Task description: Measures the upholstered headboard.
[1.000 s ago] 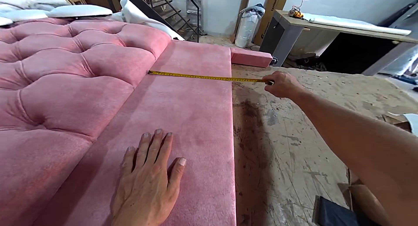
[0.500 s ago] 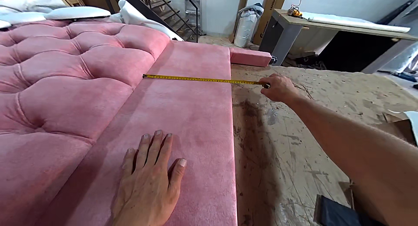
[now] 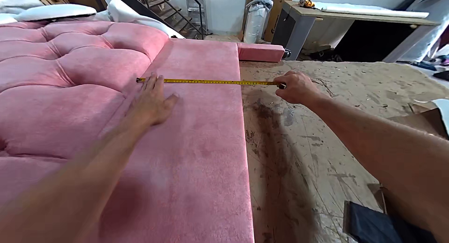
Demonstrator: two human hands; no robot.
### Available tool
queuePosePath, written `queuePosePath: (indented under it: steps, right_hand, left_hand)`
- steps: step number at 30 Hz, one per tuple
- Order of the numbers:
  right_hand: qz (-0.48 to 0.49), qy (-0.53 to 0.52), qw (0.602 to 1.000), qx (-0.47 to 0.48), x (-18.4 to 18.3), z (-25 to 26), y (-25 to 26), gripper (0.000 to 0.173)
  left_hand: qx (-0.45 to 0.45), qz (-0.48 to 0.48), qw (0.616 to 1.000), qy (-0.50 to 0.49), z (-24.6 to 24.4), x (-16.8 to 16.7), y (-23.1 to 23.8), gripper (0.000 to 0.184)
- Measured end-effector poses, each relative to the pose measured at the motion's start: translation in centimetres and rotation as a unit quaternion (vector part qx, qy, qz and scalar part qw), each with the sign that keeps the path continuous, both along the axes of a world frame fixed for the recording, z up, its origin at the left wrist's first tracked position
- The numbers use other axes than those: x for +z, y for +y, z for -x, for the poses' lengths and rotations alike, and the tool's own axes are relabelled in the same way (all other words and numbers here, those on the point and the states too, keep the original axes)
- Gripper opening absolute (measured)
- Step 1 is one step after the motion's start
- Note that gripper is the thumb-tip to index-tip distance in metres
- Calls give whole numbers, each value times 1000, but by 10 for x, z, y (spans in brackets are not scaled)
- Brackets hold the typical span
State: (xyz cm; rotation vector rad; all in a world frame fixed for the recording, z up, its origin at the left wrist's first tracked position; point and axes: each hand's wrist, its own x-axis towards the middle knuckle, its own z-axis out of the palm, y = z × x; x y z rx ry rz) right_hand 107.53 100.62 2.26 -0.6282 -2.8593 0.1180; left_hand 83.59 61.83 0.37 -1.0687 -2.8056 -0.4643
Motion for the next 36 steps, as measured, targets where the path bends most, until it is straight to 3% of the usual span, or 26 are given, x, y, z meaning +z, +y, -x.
queuePosePath:
  steps: [3,9,32,36]
  right_hand:
    - [1,3,1000,10,2,-2,1,32]
    - [-3,14,1000,19,-4,-2,-4,31]
    - [22,8,1000,9,-4,-5,-6,34]
    - [49,-15,998,33,14,-46,-19,29]
  left_hand:
    - [15,58,998,-6,18,3,11,82]
    - [82,54,995,-17,15,5,10,82]
    - [90,65,994,-15,11,7,10,84]
    - [61,15,998,12,-15,7,3,73]
